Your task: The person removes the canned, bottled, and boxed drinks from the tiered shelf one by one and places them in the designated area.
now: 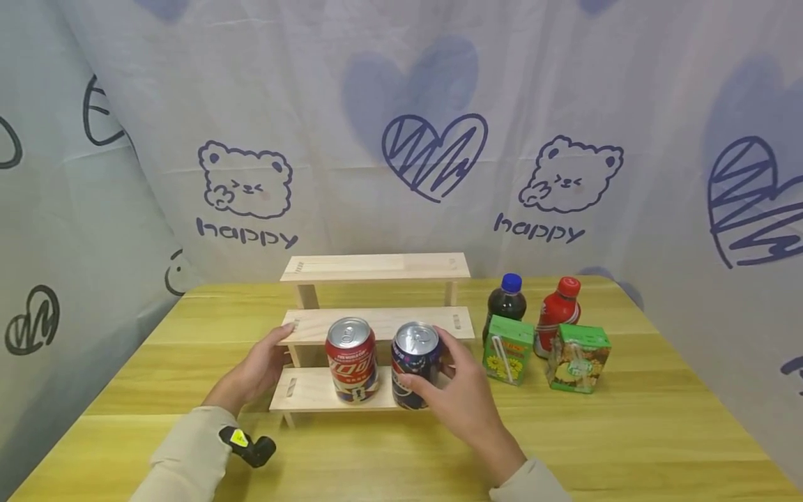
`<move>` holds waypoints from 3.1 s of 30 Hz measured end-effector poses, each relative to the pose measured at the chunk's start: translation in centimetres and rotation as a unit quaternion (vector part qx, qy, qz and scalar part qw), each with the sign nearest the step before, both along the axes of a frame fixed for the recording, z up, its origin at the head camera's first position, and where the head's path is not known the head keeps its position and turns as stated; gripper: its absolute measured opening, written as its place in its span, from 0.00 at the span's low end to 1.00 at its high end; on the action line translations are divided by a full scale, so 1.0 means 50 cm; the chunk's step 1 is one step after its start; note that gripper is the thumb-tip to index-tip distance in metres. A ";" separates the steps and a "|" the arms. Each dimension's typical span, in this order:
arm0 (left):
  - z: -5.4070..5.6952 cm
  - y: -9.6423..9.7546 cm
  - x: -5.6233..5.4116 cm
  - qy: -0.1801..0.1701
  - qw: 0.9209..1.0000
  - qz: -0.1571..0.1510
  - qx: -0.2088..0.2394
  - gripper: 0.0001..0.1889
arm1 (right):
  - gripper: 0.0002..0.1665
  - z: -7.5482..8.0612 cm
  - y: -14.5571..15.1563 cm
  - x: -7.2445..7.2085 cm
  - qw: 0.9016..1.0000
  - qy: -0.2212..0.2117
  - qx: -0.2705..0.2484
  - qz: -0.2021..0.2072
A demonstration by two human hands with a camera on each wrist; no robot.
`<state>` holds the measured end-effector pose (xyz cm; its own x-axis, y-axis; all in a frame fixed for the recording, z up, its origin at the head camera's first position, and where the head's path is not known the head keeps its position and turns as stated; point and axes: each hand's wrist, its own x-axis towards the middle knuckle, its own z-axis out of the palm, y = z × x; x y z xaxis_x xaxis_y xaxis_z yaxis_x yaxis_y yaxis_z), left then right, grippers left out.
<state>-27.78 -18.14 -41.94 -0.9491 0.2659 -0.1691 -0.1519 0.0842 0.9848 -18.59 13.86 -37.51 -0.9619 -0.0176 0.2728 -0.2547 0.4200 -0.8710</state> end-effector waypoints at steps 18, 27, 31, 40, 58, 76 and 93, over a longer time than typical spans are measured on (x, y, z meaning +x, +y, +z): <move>0.013 0.002 0.007 -0.008 1.000 -0.004 0.020 0.35 | 0.47 -0.005 0.053 0.013 0.997 0.044 0.017 -0.058; 0.014 0.001 0.008 -0.012 1.000 -0.002 0.018 0.36 | 0.45 -0.008 0.085 0.017 0.993 0.075 0.032 -0.090; 0.015 0.001 0.008 -0.012 1.000 -0.004 0.015 0.36 | 0.44 -0.008 0.102 0.024 0.989 0.088 0.040 -0.108; 0.014 0.002 0.006 -0.007 1.000 -0.010 0.015 0.36 | 0.46 -0.004 0.145 0.043 0.986 0.062 0.046 -0.146; -0.026 -0.012 -0.017 0.003 1.000 -0.017 0.006 0.40 | 0.49 -0.037 0.260 0.051 0.959 -0.001 0.042 -0.279; -0.031 -0.012 -0.021 -0.018 1.000 0.013 0.013 0.40 | 0.48 -0.080 0.327 0.042 0.936 -0.063 0.002 -0.346; -0.024 -0.007 -0.017 -0.014 1.000 0.012 0.006 0.39 | 0.51 -0.092 0.355 0.034 0.927 -0.073 -0.006 -0.367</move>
